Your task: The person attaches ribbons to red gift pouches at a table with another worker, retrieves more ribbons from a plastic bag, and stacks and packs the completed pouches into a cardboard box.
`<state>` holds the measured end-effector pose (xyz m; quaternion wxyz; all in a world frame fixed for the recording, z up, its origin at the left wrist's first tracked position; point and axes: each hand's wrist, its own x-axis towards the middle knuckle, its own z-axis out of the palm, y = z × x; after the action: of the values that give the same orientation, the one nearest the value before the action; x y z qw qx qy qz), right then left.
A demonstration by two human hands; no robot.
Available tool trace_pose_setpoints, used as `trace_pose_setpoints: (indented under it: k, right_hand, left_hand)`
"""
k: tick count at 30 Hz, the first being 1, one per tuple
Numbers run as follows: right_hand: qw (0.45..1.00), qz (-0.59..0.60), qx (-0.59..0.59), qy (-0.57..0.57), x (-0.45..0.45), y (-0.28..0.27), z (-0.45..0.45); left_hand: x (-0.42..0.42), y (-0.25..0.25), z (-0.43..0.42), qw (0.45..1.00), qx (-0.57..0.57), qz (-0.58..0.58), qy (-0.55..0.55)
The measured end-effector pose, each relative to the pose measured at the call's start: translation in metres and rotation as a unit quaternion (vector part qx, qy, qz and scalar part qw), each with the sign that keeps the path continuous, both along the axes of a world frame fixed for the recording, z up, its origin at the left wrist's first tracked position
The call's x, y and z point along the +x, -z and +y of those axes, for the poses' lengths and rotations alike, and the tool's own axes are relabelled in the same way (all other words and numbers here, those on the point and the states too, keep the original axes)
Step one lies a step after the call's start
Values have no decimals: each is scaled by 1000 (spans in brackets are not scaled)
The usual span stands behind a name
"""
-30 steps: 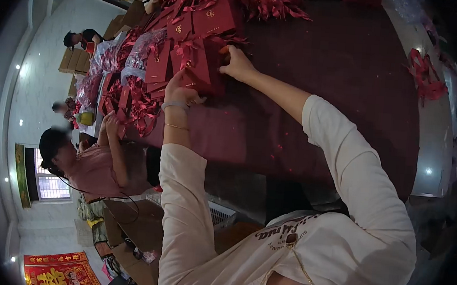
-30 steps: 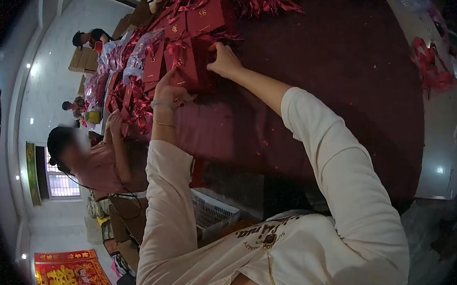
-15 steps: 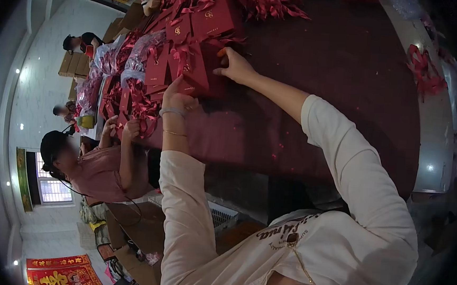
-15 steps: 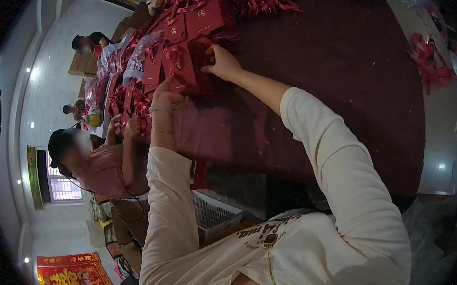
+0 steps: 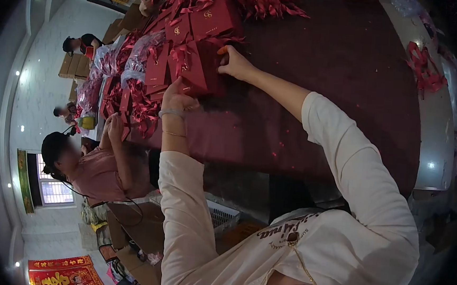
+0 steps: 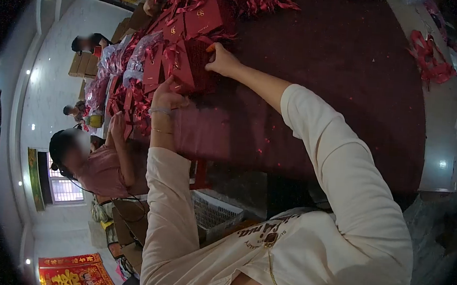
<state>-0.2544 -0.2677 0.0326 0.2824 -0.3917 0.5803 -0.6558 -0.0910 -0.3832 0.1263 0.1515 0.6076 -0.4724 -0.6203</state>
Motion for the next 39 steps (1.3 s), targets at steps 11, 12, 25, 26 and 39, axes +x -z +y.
trace_pose_setpoints:
  k: [11, 12, 25, 26, 39]
  right_hand:
    - [987, 23, 156, 15, 5, -19, -6]
    - [987, 23, 158, 13, 2, -14, -8]
    - [964, 186, 138, 131, -20, -28, 0]
    - [961, 168, 161, 148, -21, -37, 4]
    - [984, -11, 43, 172, -38, -25, -44]
  left_hand:
    - [-10, -1, -4, 989, 95, 8, -114]
    - [-9, 1, -3, 987, 105, 8, -125]
    - [25, 23, -9, 978, -68, 137, 143]
    - [25, 23, -7, 976, -82, 131, 152]
    - [26, 40, 3, 942, -242, 43, 229]
